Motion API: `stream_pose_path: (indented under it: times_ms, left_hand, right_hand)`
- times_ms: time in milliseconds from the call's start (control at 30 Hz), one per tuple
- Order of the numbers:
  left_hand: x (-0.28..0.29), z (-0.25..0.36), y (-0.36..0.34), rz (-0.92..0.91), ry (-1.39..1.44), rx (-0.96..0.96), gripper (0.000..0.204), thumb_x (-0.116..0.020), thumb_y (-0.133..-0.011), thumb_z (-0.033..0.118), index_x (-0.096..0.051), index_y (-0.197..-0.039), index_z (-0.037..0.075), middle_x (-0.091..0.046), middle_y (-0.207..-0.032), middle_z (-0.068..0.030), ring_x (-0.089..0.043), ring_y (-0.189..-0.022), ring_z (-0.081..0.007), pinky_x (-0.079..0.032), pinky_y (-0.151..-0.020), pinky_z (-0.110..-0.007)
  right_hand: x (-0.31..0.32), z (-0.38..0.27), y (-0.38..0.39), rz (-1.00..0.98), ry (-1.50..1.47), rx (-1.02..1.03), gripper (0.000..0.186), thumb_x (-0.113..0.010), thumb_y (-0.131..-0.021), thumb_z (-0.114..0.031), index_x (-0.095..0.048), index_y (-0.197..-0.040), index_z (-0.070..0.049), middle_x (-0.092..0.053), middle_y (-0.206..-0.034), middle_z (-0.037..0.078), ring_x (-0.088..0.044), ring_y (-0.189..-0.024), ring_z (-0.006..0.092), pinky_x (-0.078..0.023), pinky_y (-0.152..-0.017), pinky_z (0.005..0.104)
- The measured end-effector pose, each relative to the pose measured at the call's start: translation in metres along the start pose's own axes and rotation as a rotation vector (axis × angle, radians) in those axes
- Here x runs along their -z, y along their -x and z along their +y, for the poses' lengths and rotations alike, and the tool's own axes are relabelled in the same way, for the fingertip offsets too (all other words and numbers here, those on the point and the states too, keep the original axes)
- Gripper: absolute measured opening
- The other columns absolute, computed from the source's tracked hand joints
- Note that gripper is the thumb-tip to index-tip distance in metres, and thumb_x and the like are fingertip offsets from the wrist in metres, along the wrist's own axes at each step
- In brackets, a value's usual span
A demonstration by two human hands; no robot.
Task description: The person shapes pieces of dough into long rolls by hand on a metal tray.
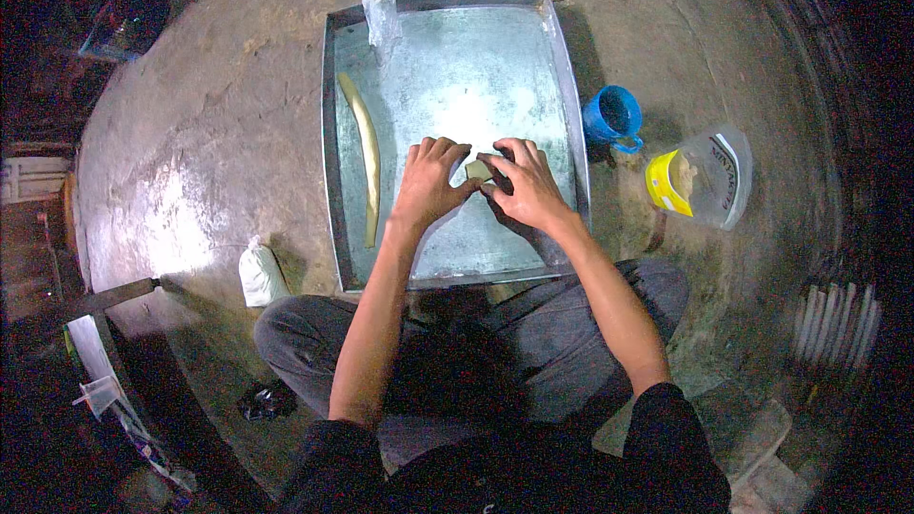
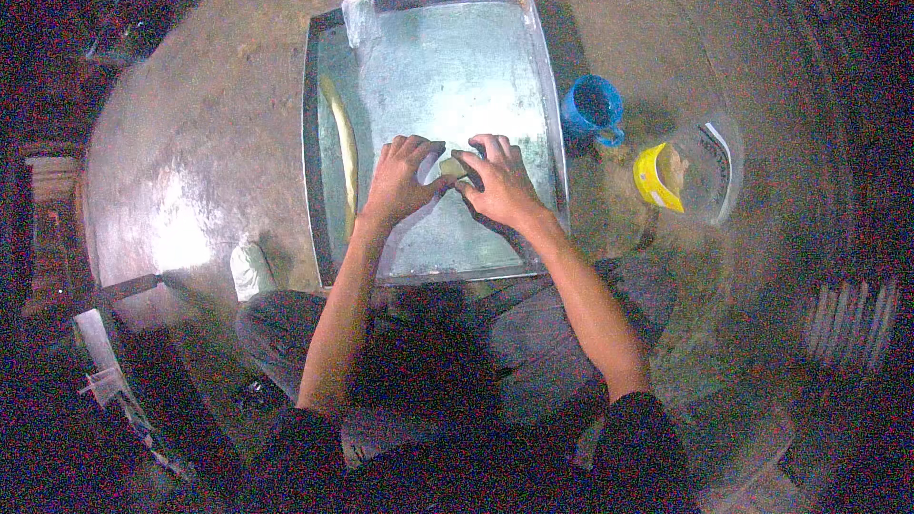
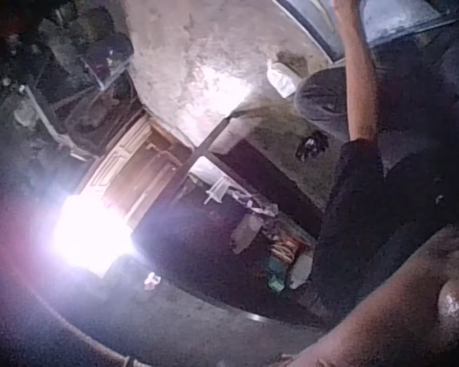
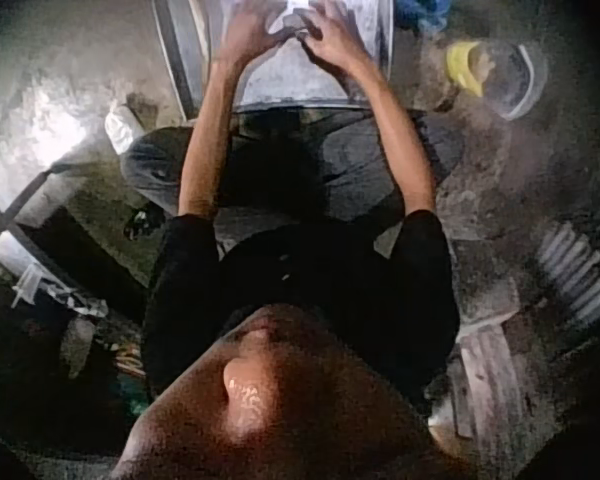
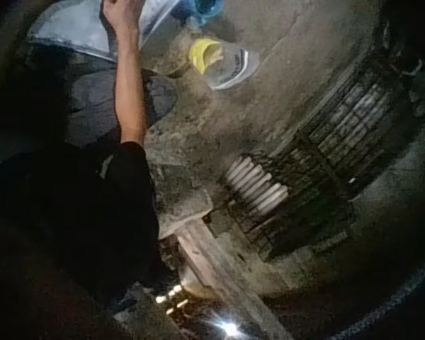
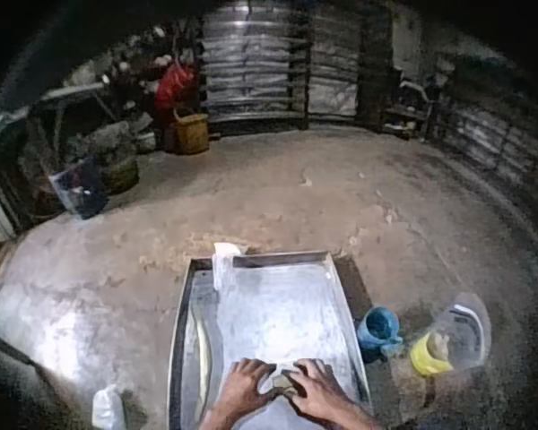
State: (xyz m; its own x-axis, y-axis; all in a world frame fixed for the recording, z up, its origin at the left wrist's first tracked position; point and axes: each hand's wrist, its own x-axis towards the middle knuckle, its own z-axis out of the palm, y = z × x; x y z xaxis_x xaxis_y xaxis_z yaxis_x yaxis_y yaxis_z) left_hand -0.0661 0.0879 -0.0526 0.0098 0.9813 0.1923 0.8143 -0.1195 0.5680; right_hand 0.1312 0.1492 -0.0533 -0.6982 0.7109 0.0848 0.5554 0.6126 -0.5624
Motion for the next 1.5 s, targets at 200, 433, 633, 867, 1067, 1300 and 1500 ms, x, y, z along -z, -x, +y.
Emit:
stream_pose_path:
  times_ms: [200,433,633,867,1067,1300,1500]
  left_hand:
    - [-0.006,0.001,0.000,0.010,-0.003,-0.011,0.036,-0.080,-0.075,0.028,-0.073,-0.104,0.008,-0.062,-0.116,-0.0088,-0.051,-0.116,-0.0291,-0.039,-0.101,-0.043]
    - [-0.005,-0.002,0.001,-0.067,0.067,0.048,0.034,-0.081,-0.074,0.028,-0.074,-0.104,0.012,-0.061,-0.123,-0.0088,-0.049,-0.122,-0.0318,-0.037,-0.105,-0.046]
    - [-0.003,0.001,0.001,-0.082,0.060,0.006,0.029,-0.079,-0.076,0.025,-0.075,-0.101,0.012,-0.061,-0.125,-0.0079,-0.048,-0.124,-0.0310,-0.035,-0.107,-0.046]
    - [-0.003,-0.008,-0.002,-0.060,0.187,-0.003,0.029,-0.079,-0.079,0.023,-0.074,-0.104,0.008,-0.065,-0.118,-0.0116,-0.056,-0.117,-0.0298,-0.041,-0.103,-0.044]
    - [0.006,0.000,-0.017,0.009,0.688,0.349,0.029,-0.071,-0.092,0.018,-0.067,-0.114,0.001,-0.071,-0.102,-0.0096,-0.066,-0.095,-0.0185,-0.052,-0.087,-0.033]
    - [0.011,0.014,-0.024,0.057,0.797,0.465,0.027,-0.071,-0.092,0.022,-0.068,-0.102,-0.003,-0.072,-0.091,-0.0125,-0.067,-0.082,-0.0163,-0.053,-0.075,-0.030]
    - [0.011,0.019,-0.025,0.078,0.627,0.484,0.030,-0.072,-0.090,0.026,-0.070,-0.093,-0.003,-0.072,-0.082,-0.0139,-0.068,-0.076,-0.0182,-0.054,-0.071,-0.032]
  right_hand:
    - [0.000,-0.001,-0.001,0.041,0.047,0.001,0.045,-0.076,-0.077,-0.018,-0.066,-0.119,-0.007,-0.050,-0.127,0.013,-0.043,-0.124,0.0330,-0.038,-0.105,0.0452]
    - [0.002,-0.001,-0.003,0.032,-0.005,0.023,0.041,-0.076,-0.073,-0.015,-0.065,-0.112,-0.006,-0.054,-0.123,0.012,-0.047,-0.122,0.0323,-0.039,-0.103,0.0452]
    - [-0.001,-0.004,-0.005,0.041,-0.158,0.004,0.038,-0.075,-0.075,-0.013,-0.066,-0.111,-0.006,-0.064,-0.111,0.012,-0.054,-0.112,0.0332,-0.042,-0.099,0.0450]
    - [0.000,0.003,-0.009,-0.073,-0.218,-0.065,0.035,-0.071,-0.080,-0.008,-0.066,-0.114,-0.001,-0.066,-0.108,0.011,-0.061,-0.105,0.0271,-0.049,-0.093,0.0379]
    - [0.011,0.008,-0.017,0.051,-0.897,-0.325,0.028,-0.074,-0.086,-0.013,-0.067,-0.111,-0.002,-0.070,-0.107,0.008,-0.066,-0.096,0.0156,-0.050,-0.088,0.0290]
    - [0.011,0.006,-0.018,0.043,-1.144,-0.464,0.034,-0.070,-0.091,-0.025,-0.067,-0.114,0.000,-0.069,-0.105,0.006,-0.064,-0.097,0.0135,-0.050,-0.087,0.0277]
    - [0.012,0.004,-0.019,0.094,-1.146,-0.468,0.033,-0.071,-0.091,-0.025,-0.068,-0.114,-0.001,-0.069,-0.105,0.006,-0.063,-0.097,0.0130,-0.050,-0.087,0.0282]
